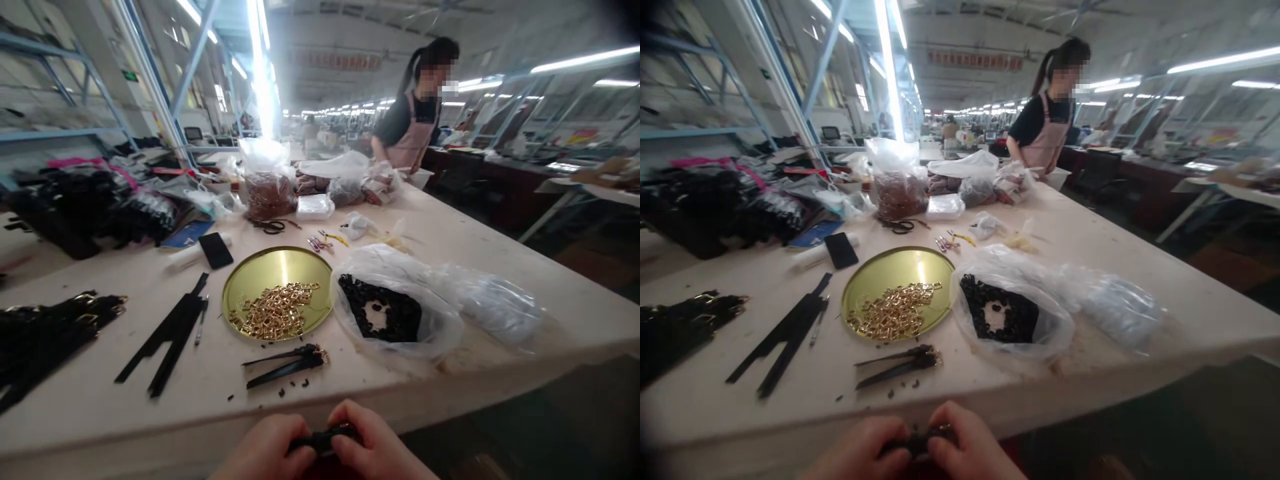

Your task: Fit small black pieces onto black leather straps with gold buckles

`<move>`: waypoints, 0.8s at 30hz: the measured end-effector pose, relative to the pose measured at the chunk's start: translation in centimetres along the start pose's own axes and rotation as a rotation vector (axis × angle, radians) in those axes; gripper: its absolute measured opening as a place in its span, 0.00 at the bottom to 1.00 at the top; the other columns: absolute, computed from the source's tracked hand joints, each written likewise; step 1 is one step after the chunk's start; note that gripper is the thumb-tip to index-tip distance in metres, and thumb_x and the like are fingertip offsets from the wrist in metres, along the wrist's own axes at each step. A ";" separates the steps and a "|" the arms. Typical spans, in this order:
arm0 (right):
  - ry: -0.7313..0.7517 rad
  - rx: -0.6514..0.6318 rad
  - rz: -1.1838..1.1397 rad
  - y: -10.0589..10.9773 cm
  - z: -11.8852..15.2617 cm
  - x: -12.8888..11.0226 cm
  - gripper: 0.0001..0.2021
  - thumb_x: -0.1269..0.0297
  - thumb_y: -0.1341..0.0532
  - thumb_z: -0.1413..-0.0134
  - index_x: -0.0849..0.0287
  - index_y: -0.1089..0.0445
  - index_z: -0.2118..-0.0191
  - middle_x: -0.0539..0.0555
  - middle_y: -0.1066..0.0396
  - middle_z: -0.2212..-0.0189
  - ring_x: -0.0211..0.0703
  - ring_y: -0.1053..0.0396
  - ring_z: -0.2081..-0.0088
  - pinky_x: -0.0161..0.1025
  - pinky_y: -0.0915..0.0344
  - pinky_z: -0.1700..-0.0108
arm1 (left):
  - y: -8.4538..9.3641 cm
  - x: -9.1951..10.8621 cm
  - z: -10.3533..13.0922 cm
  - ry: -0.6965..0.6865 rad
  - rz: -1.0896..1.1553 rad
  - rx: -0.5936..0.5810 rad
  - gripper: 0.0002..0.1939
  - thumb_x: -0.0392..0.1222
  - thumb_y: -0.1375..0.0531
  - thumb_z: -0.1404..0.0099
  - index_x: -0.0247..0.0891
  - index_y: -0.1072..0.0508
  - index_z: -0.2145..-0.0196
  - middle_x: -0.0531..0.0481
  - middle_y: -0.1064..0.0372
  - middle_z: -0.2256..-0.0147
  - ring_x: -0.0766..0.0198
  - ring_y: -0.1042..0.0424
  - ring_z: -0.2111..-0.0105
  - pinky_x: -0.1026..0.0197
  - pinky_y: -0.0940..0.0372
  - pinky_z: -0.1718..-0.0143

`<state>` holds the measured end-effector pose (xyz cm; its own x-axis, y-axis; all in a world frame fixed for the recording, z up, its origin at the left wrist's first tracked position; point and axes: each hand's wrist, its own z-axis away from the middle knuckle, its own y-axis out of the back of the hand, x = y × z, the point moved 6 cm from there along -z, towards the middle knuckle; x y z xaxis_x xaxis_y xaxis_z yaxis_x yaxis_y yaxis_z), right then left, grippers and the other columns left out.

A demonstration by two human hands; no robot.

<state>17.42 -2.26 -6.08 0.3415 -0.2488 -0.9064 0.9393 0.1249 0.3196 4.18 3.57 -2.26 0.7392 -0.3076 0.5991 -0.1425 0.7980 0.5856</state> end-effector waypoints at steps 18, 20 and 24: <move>0.517 0.086 0.538 -2.6 -1.2 -1.3 0.16 0.60 0.36 0.57 0.56 0.34 0.59 0.54 0.29 0.65 0.45 0.33 0.65 0.37 0.39 0.65 | -1.1 -1.5 -1.5 -0.049 0.152 -0.018 0.12 0.40 0.49 0.45 0.39 0.26 0.69 0.55 0.27 0.70 0.63 0.34 0.70 0.68 0.45 0.76; 0.713 0.191 0.709 -2.8 -1.5 -2.7 0.11 0.55 0.41 0.50 0.57 0.33 0.65 0.52 0.29 0.74 0.43 0.34 0.72 0.37 0.40 0.71 | -1.0 -1.7 -1.5 -0.068 0.152 -0.012 0.11 0.40 0.49 0.45 0.38 0.27 0.70 0.55 0.28 0.71 0.64 0.34 0.70 0.68 0.46 0.76; 0.892 0.277 0.757 -0.6 -0.8 -6.4 0.17 0.52 0.54 0.42 0.57 0.35 0.65 0.52 0.28 0.75 0.42 0.33 0.74 0.37 0.38 0.73 | 0.5 -2.0 -1.3 -0.123 0.045 0.092 0.13 0.42 0.51 0.39 0.38 0.29 0.72 0.54 0.29 0.72 0.64 0.33 0.71 0.68 0.46 0.75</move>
<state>14.67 0.05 -0.66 0.7687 0.5647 -0.3003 0.5235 -0.2857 0.8027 3.49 5.30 -3.89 0.6454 -0.3387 0.6847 -0.2369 0.7634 0.6009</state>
